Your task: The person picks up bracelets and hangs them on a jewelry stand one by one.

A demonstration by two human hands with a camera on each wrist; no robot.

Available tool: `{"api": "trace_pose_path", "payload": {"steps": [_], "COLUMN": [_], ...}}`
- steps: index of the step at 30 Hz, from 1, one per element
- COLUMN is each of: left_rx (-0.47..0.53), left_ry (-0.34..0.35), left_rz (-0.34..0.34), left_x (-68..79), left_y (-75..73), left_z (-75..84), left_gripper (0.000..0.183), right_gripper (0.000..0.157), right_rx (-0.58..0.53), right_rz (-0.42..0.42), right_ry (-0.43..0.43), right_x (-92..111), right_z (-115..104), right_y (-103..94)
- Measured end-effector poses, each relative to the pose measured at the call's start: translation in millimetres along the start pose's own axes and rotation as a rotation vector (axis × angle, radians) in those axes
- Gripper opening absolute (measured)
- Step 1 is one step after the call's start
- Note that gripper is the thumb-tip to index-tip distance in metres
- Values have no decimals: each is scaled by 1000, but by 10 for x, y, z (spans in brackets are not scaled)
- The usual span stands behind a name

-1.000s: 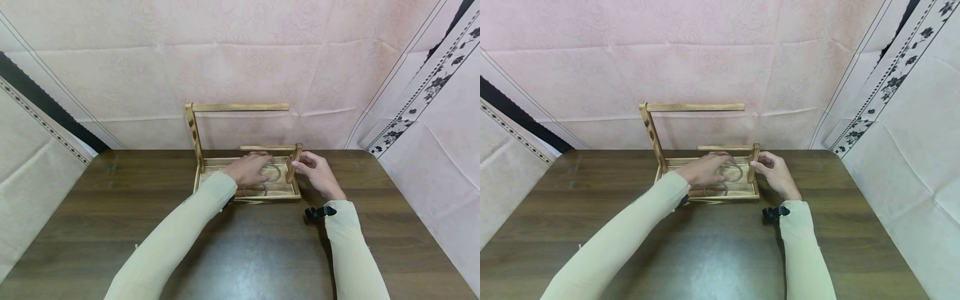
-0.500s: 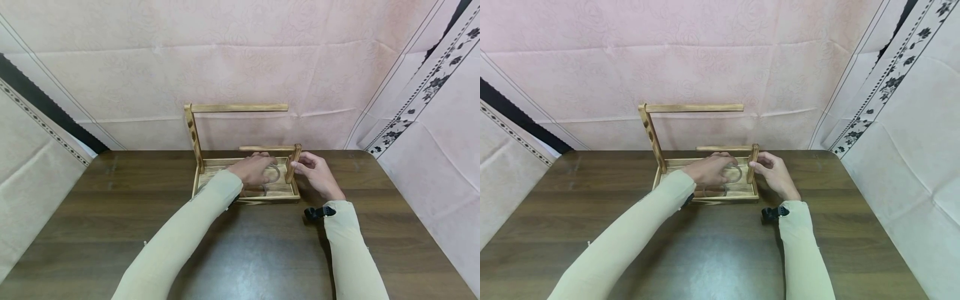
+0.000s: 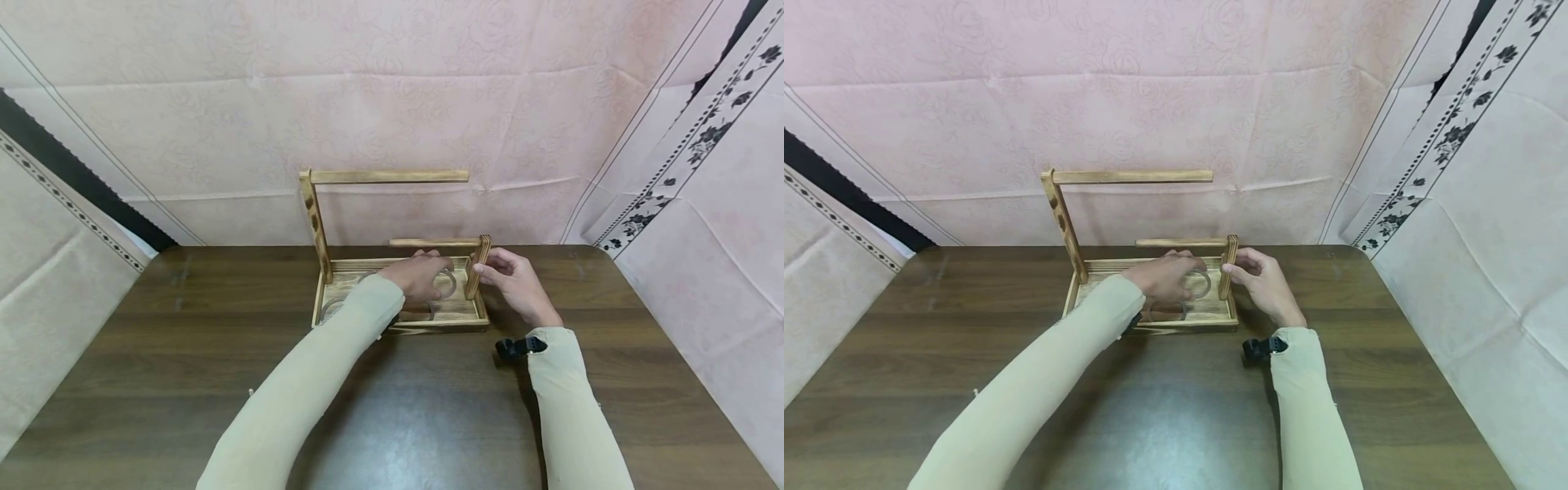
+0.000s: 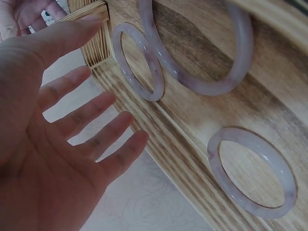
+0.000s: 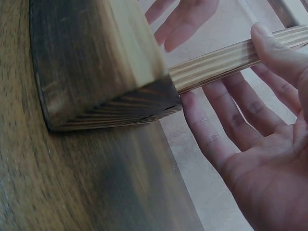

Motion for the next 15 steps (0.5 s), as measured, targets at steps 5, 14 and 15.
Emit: {"api": "trace_pose_path", "payload": {"steps": [5,14,15], "left_rx": [2,-16,-20], "left_ry": [-26,-42,-41], "left_rz": [-19,-20,-19], "left_x": [-21,-141,-149], "left_y": [15,66,68], "left_z": [-4,-14,-10], "left_gripper": [65,64,64], "right_gripper": [38,38,38], "right_rx": [7,5,5], "right_rz": [-3,-1,-1], "right_ry": [-1,2,2], "right_x": [0,0,0], "right_z": [-11,-5,-5], "right_y": [1,-3,-3]}}
Point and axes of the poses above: each hand's wrist, its own x-axis away from the middle knuckle, its own y-axis out of the palm, z = x × y, the point moved 7 cm from there along -x, towards the middle knuckle, and after that the axes turned 6 degrees about x, right-handed, at the moved point
